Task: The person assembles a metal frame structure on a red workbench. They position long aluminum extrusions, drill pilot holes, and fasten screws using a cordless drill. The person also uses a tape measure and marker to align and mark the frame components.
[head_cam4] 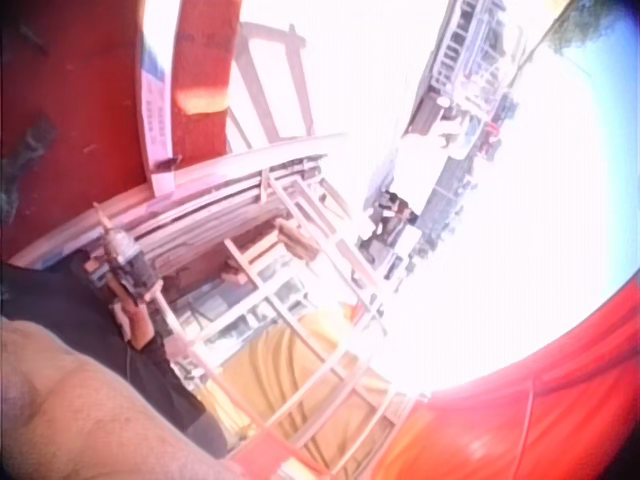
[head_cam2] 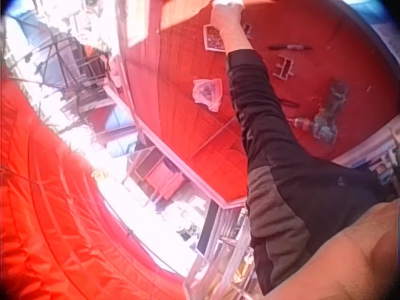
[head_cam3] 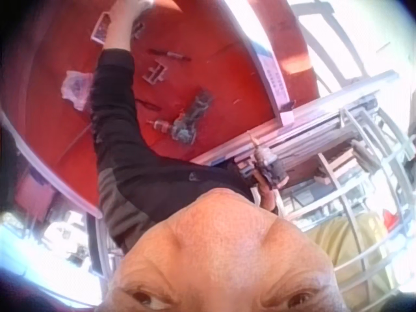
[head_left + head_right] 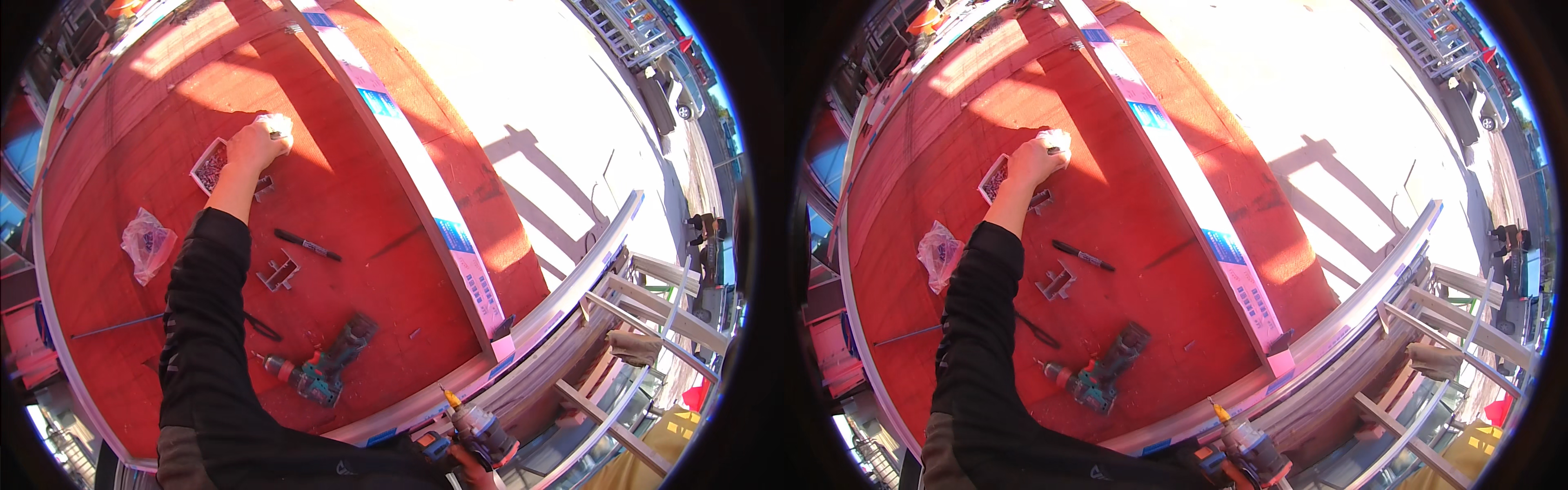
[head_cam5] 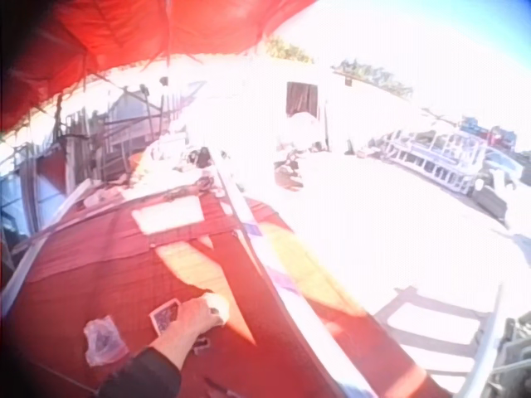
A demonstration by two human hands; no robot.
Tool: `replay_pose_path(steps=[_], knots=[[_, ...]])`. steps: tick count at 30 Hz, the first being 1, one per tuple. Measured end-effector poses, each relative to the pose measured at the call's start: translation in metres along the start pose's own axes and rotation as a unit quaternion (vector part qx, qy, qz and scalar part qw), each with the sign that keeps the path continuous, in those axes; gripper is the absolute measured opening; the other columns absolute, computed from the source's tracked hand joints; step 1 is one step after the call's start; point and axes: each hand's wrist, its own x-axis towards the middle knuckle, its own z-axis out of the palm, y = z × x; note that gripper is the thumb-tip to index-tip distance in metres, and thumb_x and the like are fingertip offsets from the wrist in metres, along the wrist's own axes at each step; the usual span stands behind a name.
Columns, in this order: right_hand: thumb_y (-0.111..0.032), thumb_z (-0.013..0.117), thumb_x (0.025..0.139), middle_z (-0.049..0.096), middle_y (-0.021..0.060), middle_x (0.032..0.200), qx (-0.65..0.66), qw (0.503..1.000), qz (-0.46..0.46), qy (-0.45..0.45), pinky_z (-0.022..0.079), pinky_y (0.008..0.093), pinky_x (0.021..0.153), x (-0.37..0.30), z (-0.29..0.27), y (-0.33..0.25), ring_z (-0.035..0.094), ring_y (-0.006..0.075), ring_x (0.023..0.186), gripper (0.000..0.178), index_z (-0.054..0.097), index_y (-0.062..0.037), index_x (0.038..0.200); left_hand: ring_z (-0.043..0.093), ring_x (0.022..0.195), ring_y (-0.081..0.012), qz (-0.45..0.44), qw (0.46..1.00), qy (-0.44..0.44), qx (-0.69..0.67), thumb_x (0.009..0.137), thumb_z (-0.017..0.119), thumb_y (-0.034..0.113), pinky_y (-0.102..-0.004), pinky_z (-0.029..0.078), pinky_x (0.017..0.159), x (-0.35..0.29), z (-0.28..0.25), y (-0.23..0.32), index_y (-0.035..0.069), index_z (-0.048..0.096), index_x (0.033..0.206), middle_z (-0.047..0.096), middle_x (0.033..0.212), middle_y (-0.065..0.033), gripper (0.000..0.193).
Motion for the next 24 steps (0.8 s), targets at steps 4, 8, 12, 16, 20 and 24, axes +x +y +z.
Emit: replay_pose_path(steps=[4, 8, 12, 16, 20, 24], knots=[[-0.007, 0.074, 0.084, 0.070, 0.0082, 0.113, 0.000, 1.000, -0.019, -0.006, 0.054, 0.0317, 0.082, 0.000, 0.004, -0.001, 0.066, 0.0154, 0.093, 0.049, 0.062, -0.0022, 0.131, 0.070, 0.105, -0.0384, -0.006, 0.999, 0.034, -0.019, 0.083, 0.074, 0.032, -0.0485, 0.055, 0.091, 0.002, 0.010, -0.002, 0.011, 0.070, 0.121, 0.074, 0.110, -0.0192, 0.044], [-0.007, 0.075, 0.085, 0.070, 0.0081, 0.114, 0.011, 0.999, -0.050, -0.012, 0.054, 0.0316, 0.083, -0.001, 0.010, -0.003, 0.066, 0.0153, 0.095, 0.049, 0.063, -0.0026, 0.132, 0.069, 0.106, -0.0382, 0.033, 0.999, -0.009, -0.006, 0.083, 0.074, 0.026, -0.0479, 0.054, 0.093, 0.000, 0.018, -0.004, 0.011, 0.066, 0.128, 0.074, 0.111, -0.0168, 0.048], [-0.007, 0.075, 0.085, 0.071, 0.0080, 0.115, 0.007, 0.997, -0.078, -0.025, 0.055, 0.0315, 0.084, -0.012, 0.019, -0.007, 0.066, 0.0153, 0.097, 0.050, 0.063, -0.0030, 0.133, 0.067, 0.111, -0.0388, 0.024, 0.992, 0.095, -0.074, 0.085, 0.069, 0.029, -0.0480, 0.053, 0.094, -0.012, 0.023, 0.003, 0.008, 0.064, 0.129, 0.070, 0.117, -0.0236, 0.049], [-0.008, 0.077, 0.086, 0.070, 0.0068, 0.117, -0.022, 0.997, -0.065, -0.021, 0.054, 0.0319, 0.088, -0.030, 0.023, -0.016, 0.066, 0.0156, 0.102, 0.048, 0.064, -0.0028, 0.132, 0.065, 0.118, -0.0379, 0.029, 0.995, 0.043, -0.081, 0.088, 0.066, 0.028, -0.0453, 0.052, 0.098, -0.003, 0.030, 0.011, 0.010, 0.062, 0.136, 0.066, 0.128, -0.0239, 0.052], [-0.013, 0.079, 0.089, 0.070, 0.0049, 0.120, 0.004, 0.991, -0.131, -0.010, 0.052, 0.0332, 0.096, -0.036, 0.021, -0.016, 0.065, 0.0167, 0.109, 0.045, 0.065, -0.0022, 0.131, 0.062, 0.124, -0.0354, 0.158, 0.983, 0.009, -0.097, 0.091, 0.057, 0.016, -0.0420, 0.050, 0.103, 0.009, 0.046, 0.009, 0.007, 0.070, 0.127, 0.064, 0.135, -0.0177, 0.039], [-0.014, 0.080, 0.089, 0.070, 0.0052, 0.120, -0.033, 0.985, -0.170, -0.022, 0.052, 0.0343, 0.098, -0.024, 0.016, -0.003, 0.064, 0.0176, 0.110, 0.046, 0.065, -0.0022, 0.131, 0.065, 0.115, -0.0408, 0.071, 0.991, 0.026, -0.107, 0.087, 0.060, 0.014, -0.0467, 0.052, 0.097, 0.015, 0.068, 0.003, 0.002, 0.063, 0.131, 0.067, 0.123, -0.0264, 0.045]])
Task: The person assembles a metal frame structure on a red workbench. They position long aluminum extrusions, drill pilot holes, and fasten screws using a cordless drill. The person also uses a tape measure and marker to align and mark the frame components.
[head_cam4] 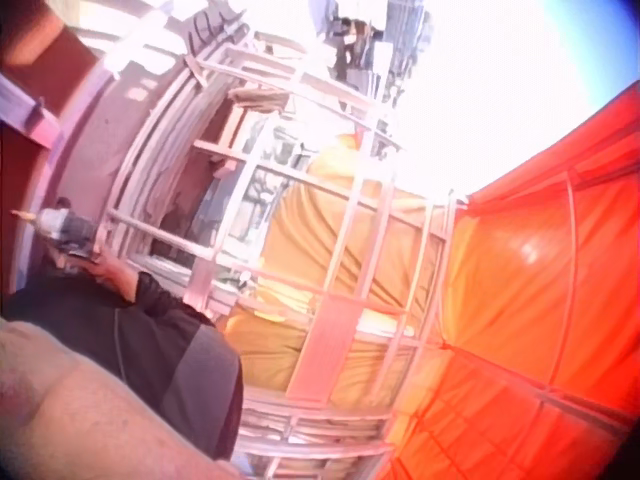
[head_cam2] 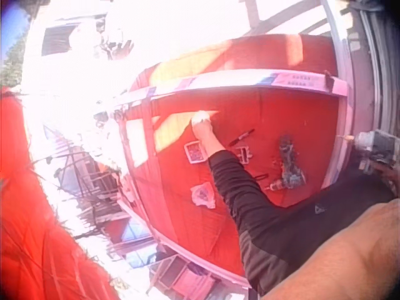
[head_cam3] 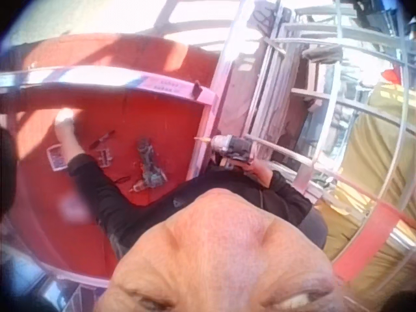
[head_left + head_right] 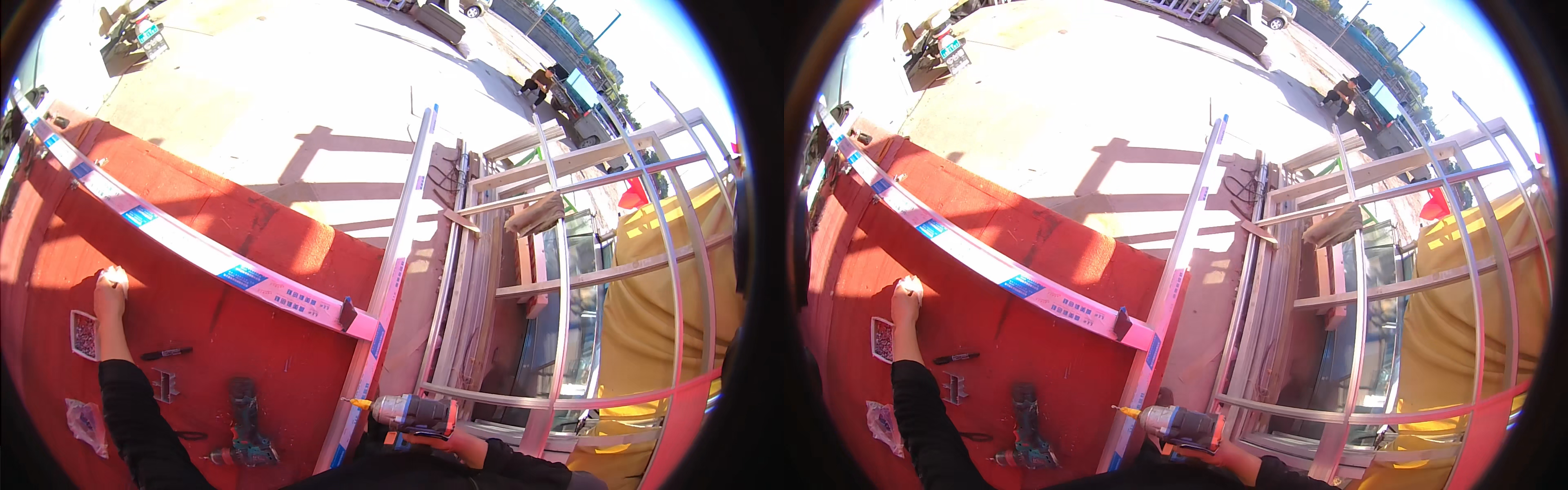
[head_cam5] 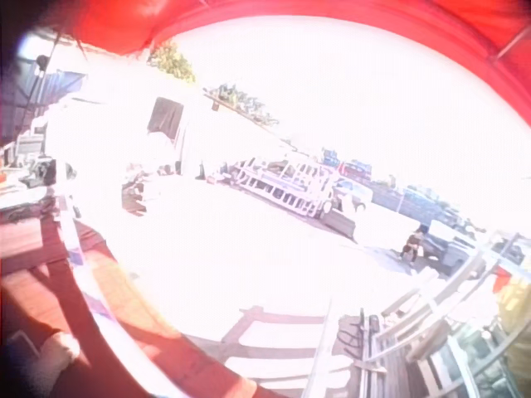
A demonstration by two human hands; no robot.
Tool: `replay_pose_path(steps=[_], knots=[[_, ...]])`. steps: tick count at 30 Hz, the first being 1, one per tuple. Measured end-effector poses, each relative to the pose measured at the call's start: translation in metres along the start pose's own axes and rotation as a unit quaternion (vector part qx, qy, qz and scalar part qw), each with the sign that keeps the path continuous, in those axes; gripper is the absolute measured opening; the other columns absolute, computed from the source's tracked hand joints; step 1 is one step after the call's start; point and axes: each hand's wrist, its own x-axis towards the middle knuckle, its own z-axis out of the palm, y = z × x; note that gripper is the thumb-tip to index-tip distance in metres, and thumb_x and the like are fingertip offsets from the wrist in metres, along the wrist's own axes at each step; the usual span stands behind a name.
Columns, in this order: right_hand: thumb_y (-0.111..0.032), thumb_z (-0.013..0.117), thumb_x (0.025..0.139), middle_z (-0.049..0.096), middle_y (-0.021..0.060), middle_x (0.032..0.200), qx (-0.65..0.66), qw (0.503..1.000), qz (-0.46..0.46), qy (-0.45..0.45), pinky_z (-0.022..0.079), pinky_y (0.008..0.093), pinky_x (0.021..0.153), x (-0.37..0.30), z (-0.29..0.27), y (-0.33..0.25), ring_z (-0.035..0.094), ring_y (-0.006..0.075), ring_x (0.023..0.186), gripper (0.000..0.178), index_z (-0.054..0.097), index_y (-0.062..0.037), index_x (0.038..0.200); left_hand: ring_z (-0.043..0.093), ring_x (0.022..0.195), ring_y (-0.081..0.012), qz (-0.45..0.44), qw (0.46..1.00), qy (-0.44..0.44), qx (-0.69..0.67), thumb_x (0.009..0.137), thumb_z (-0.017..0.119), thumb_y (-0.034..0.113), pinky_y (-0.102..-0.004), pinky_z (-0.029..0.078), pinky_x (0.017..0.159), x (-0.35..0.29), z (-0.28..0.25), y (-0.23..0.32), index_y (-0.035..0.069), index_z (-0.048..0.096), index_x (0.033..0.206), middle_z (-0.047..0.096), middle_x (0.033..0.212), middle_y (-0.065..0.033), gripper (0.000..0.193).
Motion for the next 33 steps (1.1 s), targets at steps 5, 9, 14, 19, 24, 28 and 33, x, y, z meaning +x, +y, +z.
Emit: replay_pose_path(steps=[5, 9, 14, 19, 24, 28, 33], knots=[[-0.011, 0.080, 0.088, 0.070, 0.0072, 0.123, -0.035, 0.997, -0.071, -0.016, 0.052, 0.0345, 0.099, 0.002, -0.006, 0.011, 0.064, 0.0176, 0.111, 0.047, 0.065, -0.0030, 0.132, 0.065, 0.110, -0.0434, 0.021, 0.998, -0.062, -0.019, 0.086, 0.062, 0.014, -0.0497, 0.051, 0.093, 0.009, 0.005, -0.010, -0.004, 0.068, 0.112, 0.067, 0.117, -0.0296, 0.032], [-0.011, 0.075, 0.092, 0.069, 0.0112, 0.124, 0.013, 0.996, -0.068, -0.051, 0.052, 0.0355, 0.100, 0.000, -0.009, 0.008, 0.065, 0.0208, 0.113, 0.045, 0.061, -0.0017, 0.134, 0.066, 0.103, -0.0451, 0.011, 0.993, -0.091, 0.072, 0.090, 0.063, 0.016, -0.0509, 0.050, 0.087, -0.019, -0.029, 0.005, -0.006, 0.068, 0.105, 0.068, 0.110, -0.0302, 0.027], [-0.011, 0.072, 0.095, 0.069, 0.0133, 0.124, 0.038, 0.991, -0.094, -0.085, 0.053, 0.0360, 0.099, 0.000, -0.018, 0.006, 0.066, 0.0229, 0.113, 0.044, 0.059, -0.0002, 0.136, 0.058, 0.057, -0.0152, 0.033, 0.942, -0.107, -0.315, 0.099, 0.064, 0.016, -0.0299, 0.045, 0.053, -0.166, -0.052, 0.113, 0.001, 0.063, 0.099, 0.068, 0.084, -0.0082, 0.014], [-0.010, 0.070, 0.096, 0.068, 0.0140, 0.124, 0.050, 0.986, -0.103, -0.117, 0.055, 0.0358, 0.097, 0.004, -0.035, 0.013, 0.067, 0.0236, 0.111, 0.044, 0.058, 0.0006, 0.137, 0.063, 0.066, -0.0121, -0.106, 0.652, -0.396, -0.638, 0.099, 0.070, 0.020, -0.0233, 0.048, 0.054, -0.389, -0.023, 0.260, 0.005, 0.061, 0.106, 0.074, 0.103, -0.0146, 0.020], [-0.009, 0.068, 0.097, 0.068, 0.0147, 0.124, 0.071, 0.982, -0.109, -0.137, 0.056, 0.0356, 0.096, 0.008, -0.056, 0.021, 0.068, 0.0243, 0.110, 0.044, 0.057, 0.0014, 0.137, 0.063, 0.075, -0.0142, -0.277, 0.435, -0.387, -0.765, 0.100, 0.068, 0.026, -0.0280, 0.051, 0.058, -0.472, -0.018, 0.334, 0.009, 0.059, 0.111, 0.070, 0.101, -0.0091, 0.023], [-0.008, 0.067, 0.097, 0.067, 0.0153, 0.124, 0.092, 0.978, -0.116, -0.145, 0.057, 0.0355, 0.094, 0.012, -0.077, 0.028, 0.068, 0.0249, 0.109, 0.043, 0.056, 0.0021, 0.138, 0.061, 0.080, -0.0120, -0.289, 0.403, -0.336, -0.800, 0.101, 0.066, 0.029, -0.0265, 0.050, 0.062, -0.479, -0.001, 0.364, 0.012, 0.060, 0.110, 0.069, 0.106, -0.0053, 0.021], [-0.007, 0.065, 0.098, 0.067, 0.0160, 0.125, 0.113, 0.976, -0.116, -0.142, 0.059, 0.0353, 0.093, 0.013, -0.110, 0.041, 0.069, 0.0256, 0.107, 0.043, 0.054, 0.0029, 0.139, 0.060, 0.079, -0.0098, -0.321, 0.395, -0.378, -0.774, 0.102, 0.065, 0.030, -0.0258, 0.050, 0.062, -0.494, 0.030, 0.389, 0.013, 0.060, 0.109, 0.069, 0.108, -0.0024, 0.018]])
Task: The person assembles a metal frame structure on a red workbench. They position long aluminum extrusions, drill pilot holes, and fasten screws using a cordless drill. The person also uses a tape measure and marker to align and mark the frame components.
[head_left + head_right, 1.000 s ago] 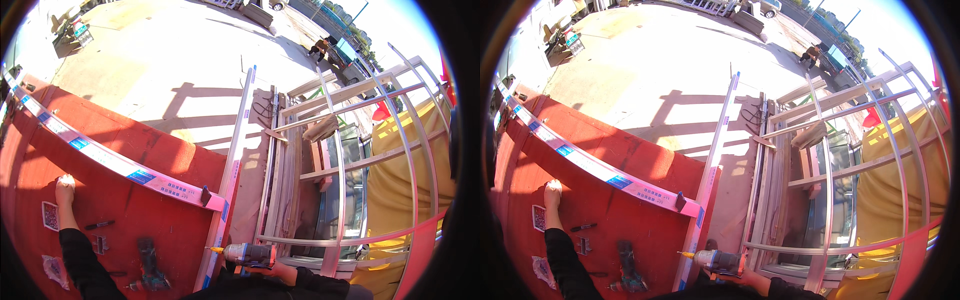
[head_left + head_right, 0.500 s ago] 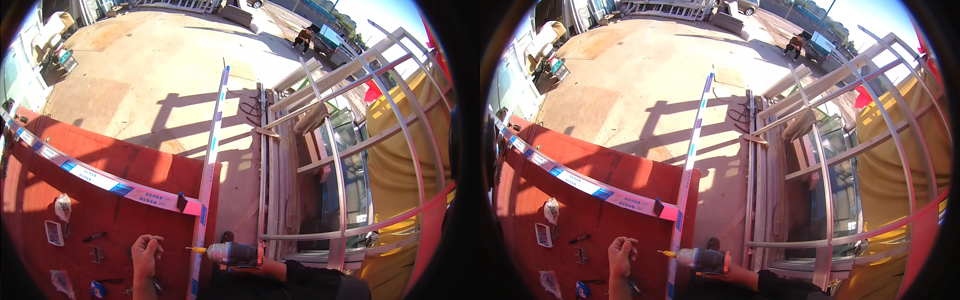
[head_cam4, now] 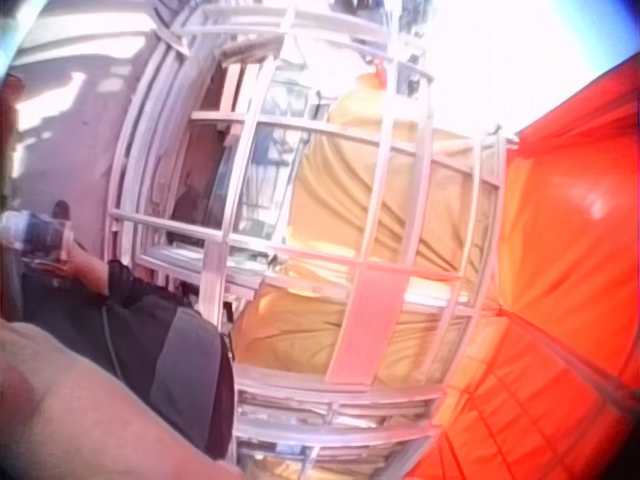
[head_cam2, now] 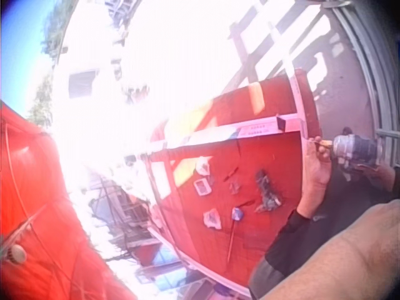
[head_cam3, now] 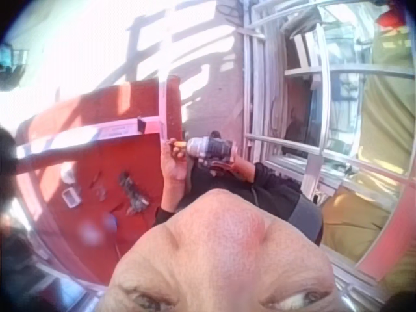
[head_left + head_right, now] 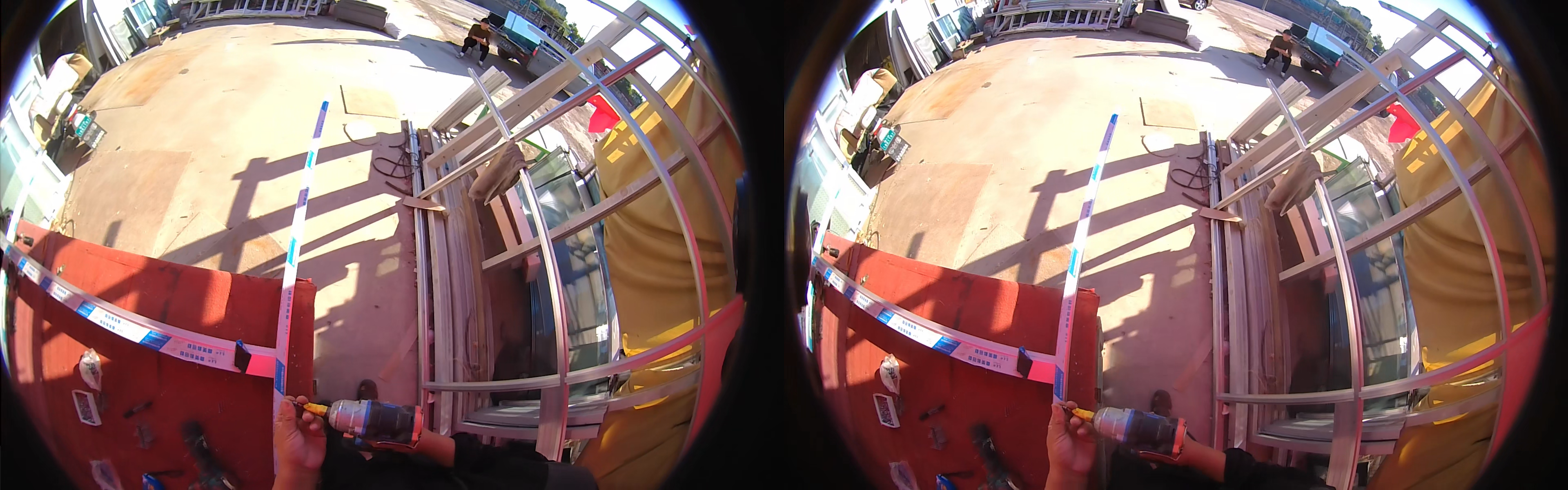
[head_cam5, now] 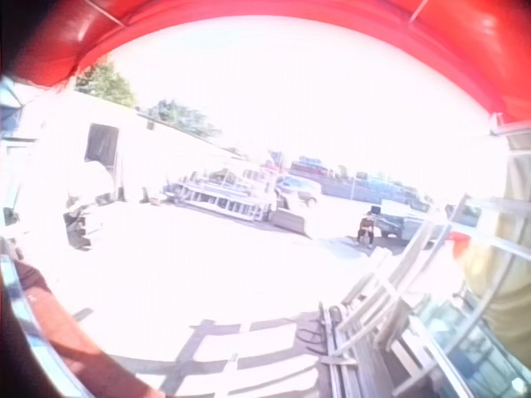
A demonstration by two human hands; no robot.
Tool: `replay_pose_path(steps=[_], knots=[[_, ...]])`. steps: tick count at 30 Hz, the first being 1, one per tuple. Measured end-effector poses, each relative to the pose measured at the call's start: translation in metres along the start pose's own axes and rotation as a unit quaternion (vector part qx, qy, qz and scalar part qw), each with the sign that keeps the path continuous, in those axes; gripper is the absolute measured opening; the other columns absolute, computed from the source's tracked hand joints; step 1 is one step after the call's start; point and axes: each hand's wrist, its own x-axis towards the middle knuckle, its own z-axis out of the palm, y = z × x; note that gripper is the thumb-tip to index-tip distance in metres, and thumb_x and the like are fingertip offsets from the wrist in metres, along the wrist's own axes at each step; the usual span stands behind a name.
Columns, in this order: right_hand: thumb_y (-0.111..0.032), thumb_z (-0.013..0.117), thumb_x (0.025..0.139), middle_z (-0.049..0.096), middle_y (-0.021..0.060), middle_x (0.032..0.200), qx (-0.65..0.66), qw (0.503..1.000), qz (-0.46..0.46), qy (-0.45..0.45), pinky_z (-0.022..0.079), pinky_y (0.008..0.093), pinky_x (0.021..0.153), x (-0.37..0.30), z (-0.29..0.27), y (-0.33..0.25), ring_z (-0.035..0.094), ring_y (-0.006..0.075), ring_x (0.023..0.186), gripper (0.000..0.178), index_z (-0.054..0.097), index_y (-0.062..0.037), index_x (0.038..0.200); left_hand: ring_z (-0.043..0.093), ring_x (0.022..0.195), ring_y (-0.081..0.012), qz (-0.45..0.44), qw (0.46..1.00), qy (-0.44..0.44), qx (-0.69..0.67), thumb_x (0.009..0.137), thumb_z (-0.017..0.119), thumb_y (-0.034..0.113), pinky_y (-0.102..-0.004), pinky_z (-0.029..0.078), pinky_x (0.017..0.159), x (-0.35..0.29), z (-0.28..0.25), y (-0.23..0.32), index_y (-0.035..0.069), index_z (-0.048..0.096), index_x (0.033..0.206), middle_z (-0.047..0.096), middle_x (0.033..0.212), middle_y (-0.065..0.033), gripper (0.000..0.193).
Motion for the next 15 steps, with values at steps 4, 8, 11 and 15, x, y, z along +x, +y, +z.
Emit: replay_pose_path(steps=[4, 8, 11, 15], knots=[[-0.006, 0.064, 0.099, 0.066, 0.0166, 0.125, 0.020, 1.000, -0.003, 0.012, 0.060, 0.0352, 0.092, -0.006, -0.020, -0.002, 0.070, 0.0262, 0.106, 0.043, 0.053, 0.0035, 0.140, 0.060, 0.077, -0.0099, 0.013, 1.000, -0.014, 0.018, 0.102, 0.066, 0.030, -0.0256, 0.050, 0.062, 0.012, 0.018, -0.023, 0.014, 0.060, 0.107, 0.069, 0.108, -0.0027, 0.018], [-0.005, 0.062, 0.099, 0.066, 0.0172, 0.125, 0.077, 0.997, -0.002, 0.024, 0.061, 0.0350, 0.090, -0.002, -0.035, 0.006, 0.071, 0.0267, 0.105, 0.043, 0.052, 0.0042, 0.140, 0.060, 0.074, -0.0107, 0.013, 0.996, -0.002, 0.085, 0.101, 0.066, 0.029, -0.0259, 0.049, 0.062, 0.018, 0.040, -0.033, 0.014, 0.060, 0.106, 0.069, 0.108, -0.0038, 0.017], [-0.005, 0.061, 0.100, 0.066, 0.0176, 0.125, 0.219, 0.974, 0.042, 0.042, 0.061, 0.0349, 0.089, -0.003, -0.044, 0.023, 0.071, 0.0272, 0.104, 0.043, 0.051, 0.0047, 0.141, 0.061, 0.074, -0.0114, 0.003, 0.990, 0.034, 0.139, 0.101, 0.066, 0.029, -0.0265, 0.048, 0.062, 0.024, 0.039, -0.036, 0.014, 0.060, 0.105, 0.069, 0.108, -0.0051, 0.017], [-0.004, 0.060, 0.101, 0.065, 0.0182, 0.125, 0.355, 0.926, 0.103, 0.073, 0.063, 0.0348, 0.088, -0.006, -0.060, 0.037, 0.072, 0.0277, 0.103, 0.043, 0.050, 0.0053, 0.142, 0.061, 0.083, -0.0153, -0.022, 0.945, -0.040, 0.324, 0.097, 0.068, 0.046, -0.0250, 0.048, 0.063, 0.027, 0.020, -0.026, 0.008, 0.049, 0.142, 0.059, 0.133, -0.0124, 0.062]])
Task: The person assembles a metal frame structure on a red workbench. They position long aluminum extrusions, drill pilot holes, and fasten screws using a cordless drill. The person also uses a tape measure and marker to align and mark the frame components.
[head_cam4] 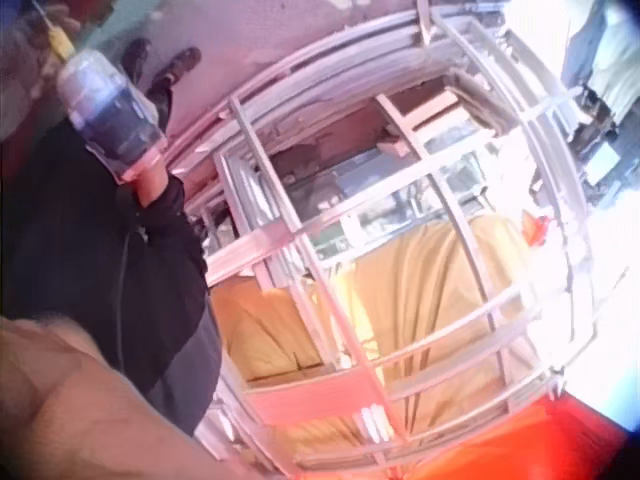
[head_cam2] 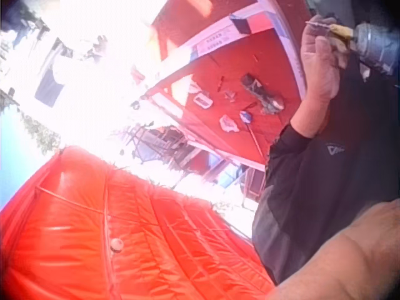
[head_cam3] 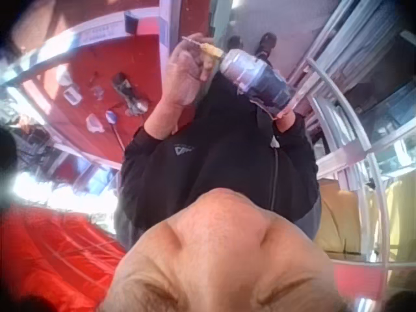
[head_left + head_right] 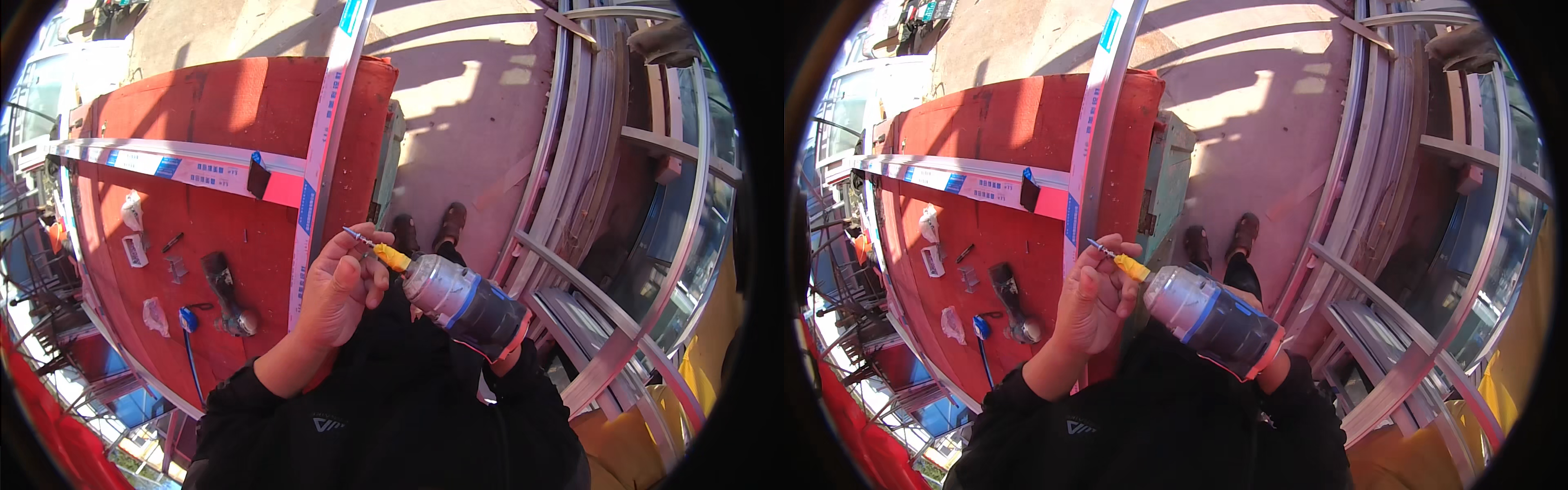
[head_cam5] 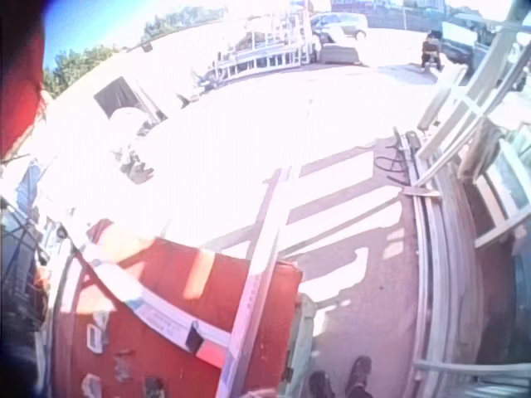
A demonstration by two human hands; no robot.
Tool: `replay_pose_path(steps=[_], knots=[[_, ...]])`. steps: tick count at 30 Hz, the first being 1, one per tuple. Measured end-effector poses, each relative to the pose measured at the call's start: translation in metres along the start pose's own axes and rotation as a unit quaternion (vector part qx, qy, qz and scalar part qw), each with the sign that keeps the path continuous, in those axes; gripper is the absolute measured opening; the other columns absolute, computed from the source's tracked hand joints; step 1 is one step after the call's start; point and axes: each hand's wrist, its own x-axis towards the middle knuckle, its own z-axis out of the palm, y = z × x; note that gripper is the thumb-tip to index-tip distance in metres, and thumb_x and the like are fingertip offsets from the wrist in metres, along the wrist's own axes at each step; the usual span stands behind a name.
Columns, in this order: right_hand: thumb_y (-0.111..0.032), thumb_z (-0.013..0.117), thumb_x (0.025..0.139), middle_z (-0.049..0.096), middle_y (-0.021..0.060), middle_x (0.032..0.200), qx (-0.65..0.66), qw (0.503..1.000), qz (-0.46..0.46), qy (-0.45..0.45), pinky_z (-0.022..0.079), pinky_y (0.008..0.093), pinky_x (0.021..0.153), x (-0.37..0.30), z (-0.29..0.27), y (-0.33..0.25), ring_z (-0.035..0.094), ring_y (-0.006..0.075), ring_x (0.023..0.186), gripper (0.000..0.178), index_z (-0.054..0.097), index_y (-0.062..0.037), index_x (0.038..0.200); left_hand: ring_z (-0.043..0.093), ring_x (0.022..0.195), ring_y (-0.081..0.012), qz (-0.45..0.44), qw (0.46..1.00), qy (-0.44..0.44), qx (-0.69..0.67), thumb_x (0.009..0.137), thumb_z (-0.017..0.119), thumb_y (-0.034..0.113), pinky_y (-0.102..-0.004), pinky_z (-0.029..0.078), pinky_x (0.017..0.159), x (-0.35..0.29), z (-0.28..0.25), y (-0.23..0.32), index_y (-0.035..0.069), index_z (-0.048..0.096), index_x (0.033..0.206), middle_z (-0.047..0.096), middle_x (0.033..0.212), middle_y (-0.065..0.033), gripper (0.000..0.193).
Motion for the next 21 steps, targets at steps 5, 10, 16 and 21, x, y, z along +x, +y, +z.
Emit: replay_pose_path(steps=[5, 10, 16, 21], knots=[[-0.006, 0.066, 0.097, 0.067, 0.0158, 0.122, -0.258, 0.954, -0.147, 0.043, 0.063, 0.0343, 0.086, 0.004, -0.009, -0.006, 0.072, 0.0250, 0.102, 0.044, 0.054, 0.0047, 0.138, 0.063, 0.097, -0.0163, 0.322, 0.762, 0.030, 0.561, 0.095, 0.076, 0.026, -0.0283, 0.051, 0.085, 0.023, -0.055, 0.072, -0.002, 0.061, 0.123, 0.067, 0.118, -0.0156, 0.042], [-0.012, 0.078, 0.089, 0.070, 0.0127, 0.113, 0.071, 0.997, -0.008, 0.019, 0.062, 0.0323, 0.085, 0.048, -0.042, 0.020, 0.074, 0.0245, 0.096, 0.049, 0.059, 0.0015, 0.133, 0.060, 0.121, -0.0259, 0.256, 0.475, -0.040, 0.841, 0.103, 0.044, 0.063, -0.0385, 0.043, 0.108, 0.096, -0.075, 0.133, -0.003, 0.061, 0.133, 0.063, 0.132, -0.0176, 0.074], [0.000, 0.069, 0.092, 0.070, 0.0178, 0.114, -0.190, 0.965, -0.177, -0.026, 0.063, 0.0353, 0.083, 0.096, -0.055, 0.038, 0.074, 0.0295, 0.094, 0.041, 0.057, 0.0069, 0.131, 0.056, 0.082, -0.0156, 0.071, 0.517, -0.079, 0.849, 0.101, 0.029, 0.075, -0.0326, 0.043, 0.073, 0.133, -0.081, 0.125, -0.003, 0.063, 0.096, 0.061, 0.088, -0.0071, 0.086], [-0.011, 0.074, 0.092, 0.074, 0.0103, 0.098, 0.131, 0.984, 0.109, 0.058, 0.060, 0.0283, 0.071, 0.120, -0.043, 0.015, 0.072, 0.0188, 0.077, 0.024, 0.071, 0.0037, 0.110, 0.058, 0.082, -0.0158, 0.062, 0.500, -0.091, 0.859, 0.103, 0.029, 0.071, -0.0315, 0.044, 0.074, 0.133, -0.083, 0.136, -0.002, 0.064, 0.094, 0.062, 0.085, -0.0061, 0.081]])
